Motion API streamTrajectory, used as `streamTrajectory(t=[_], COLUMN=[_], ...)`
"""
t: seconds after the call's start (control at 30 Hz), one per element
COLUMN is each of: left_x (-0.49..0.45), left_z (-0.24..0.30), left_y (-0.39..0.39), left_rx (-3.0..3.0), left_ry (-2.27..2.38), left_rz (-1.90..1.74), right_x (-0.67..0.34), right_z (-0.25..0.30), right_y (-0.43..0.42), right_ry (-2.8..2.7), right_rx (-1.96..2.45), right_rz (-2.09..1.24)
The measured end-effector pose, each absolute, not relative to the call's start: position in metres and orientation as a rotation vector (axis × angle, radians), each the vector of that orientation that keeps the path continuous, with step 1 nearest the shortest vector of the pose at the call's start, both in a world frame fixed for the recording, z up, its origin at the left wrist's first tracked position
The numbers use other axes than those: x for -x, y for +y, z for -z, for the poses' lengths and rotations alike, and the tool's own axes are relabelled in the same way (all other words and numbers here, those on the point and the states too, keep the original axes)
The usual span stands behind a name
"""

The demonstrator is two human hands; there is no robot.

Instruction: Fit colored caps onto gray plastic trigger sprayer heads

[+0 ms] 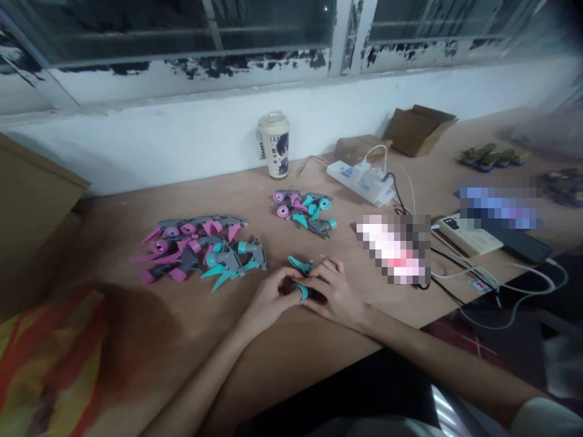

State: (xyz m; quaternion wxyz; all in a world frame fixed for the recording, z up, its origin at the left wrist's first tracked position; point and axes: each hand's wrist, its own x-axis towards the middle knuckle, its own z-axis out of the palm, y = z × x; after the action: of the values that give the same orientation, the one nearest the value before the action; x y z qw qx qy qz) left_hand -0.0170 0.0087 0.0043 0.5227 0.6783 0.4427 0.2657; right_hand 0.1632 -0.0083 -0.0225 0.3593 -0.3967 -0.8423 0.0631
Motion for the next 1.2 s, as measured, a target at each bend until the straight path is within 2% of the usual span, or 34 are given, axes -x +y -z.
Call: streamTrajectory(t=[0.43, 0.6, 1.2], left_x=[0.012, 0.013, 0.015], left_z=[-0.003, 0.001, 0.008], left_y=[0.002, -0.003, -0.004], left_rx=[-1.848, -1.728, -2.442], left_ry=[1.188, 1.212, 1.225], left_rz=[-0.704, -0.948, -1.094], right_x=[-0.162, -0.167, -0.172], right_z=[0.021, 0.017, 0.012], right_y=[-0.009, -0.006, -0.002], right_ry=[-2.175, -2.001, -1.960], right_rx=[1.060, 1.209, 1.236], right_rz=[-0.138, -0.214, -0.401])
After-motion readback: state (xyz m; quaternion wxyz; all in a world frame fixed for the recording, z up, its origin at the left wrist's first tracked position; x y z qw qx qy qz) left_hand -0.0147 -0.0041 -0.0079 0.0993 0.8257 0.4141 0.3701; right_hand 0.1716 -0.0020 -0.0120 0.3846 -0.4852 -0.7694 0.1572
